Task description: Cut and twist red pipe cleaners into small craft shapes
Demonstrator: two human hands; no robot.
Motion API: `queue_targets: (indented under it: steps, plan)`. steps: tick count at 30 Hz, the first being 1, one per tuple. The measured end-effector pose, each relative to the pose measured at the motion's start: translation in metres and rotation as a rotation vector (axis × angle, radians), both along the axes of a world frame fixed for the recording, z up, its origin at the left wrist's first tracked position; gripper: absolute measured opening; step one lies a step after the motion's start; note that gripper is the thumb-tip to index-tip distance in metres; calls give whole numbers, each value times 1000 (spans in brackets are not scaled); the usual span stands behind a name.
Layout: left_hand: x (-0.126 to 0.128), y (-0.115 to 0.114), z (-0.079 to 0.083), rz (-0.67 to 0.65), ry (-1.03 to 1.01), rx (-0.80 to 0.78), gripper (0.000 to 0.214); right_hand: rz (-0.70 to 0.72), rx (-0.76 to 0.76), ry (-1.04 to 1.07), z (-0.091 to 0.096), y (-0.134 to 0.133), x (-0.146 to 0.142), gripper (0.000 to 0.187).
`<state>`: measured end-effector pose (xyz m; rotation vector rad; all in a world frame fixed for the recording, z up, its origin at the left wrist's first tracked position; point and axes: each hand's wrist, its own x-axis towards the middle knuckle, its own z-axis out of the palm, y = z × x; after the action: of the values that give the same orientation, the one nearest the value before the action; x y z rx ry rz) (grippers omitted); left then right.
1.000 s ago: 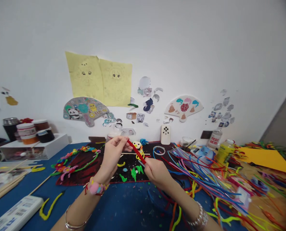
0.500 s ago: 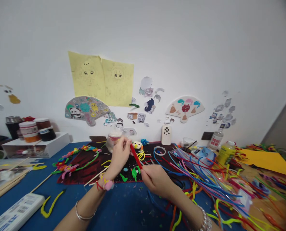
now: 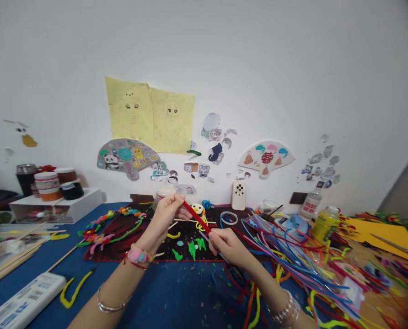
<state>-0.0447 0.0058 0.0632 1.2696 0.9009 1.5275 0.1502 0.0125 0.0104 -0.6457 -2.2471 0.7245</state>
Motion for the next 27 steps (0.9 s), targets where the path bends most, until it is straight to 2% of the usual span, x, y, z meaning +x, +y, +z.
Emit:
queue_targets:
  steps: [2, 3, 7, 8, 10, 13, 17, 20, 23, 27]
  plan:
    - [-2, 0, 0, -4, 37, 17, 25, 41, -42, 4, 2, 1, 2, 49]
    - [-3, 0, -1, 43, 88, 60, 24, 49, -55, 0, 3, 1, 2, 49]
    - [-3, -1, -7, 442, 395, 360, 15, 8, -80, -40, 5, 1, 3, 50]
    - [-3, -1, -8, 515, 444, 408, 12, -15, -88, -42, 5, 2, 3, 51]
    - [-3, 0, -10, 570, 476, 434, 9, -77, -86, -23, 3, 5, 3, 52]
    - [-3, 1, -10, 509, 409, 398, 10, -145, -77, 27, 0, 9, 3, 52]
    - [-5, 6, -7, 291, 188, 290, 19, -139, -114, 100, -1, 12, 2, 46]
    - [-5, 10, -7, 165, 30, 167, 24, -242, -137, 219, 1, 13, 2, 34]
    - [-2, 12, -9, 74, -81, 59, 20, -331, -190, 386, 1, 15, 4, 24]
    - [6, 14, -17, -6, -243, -11, 13, -357, -286, 561, 1, 18, 5, 18]
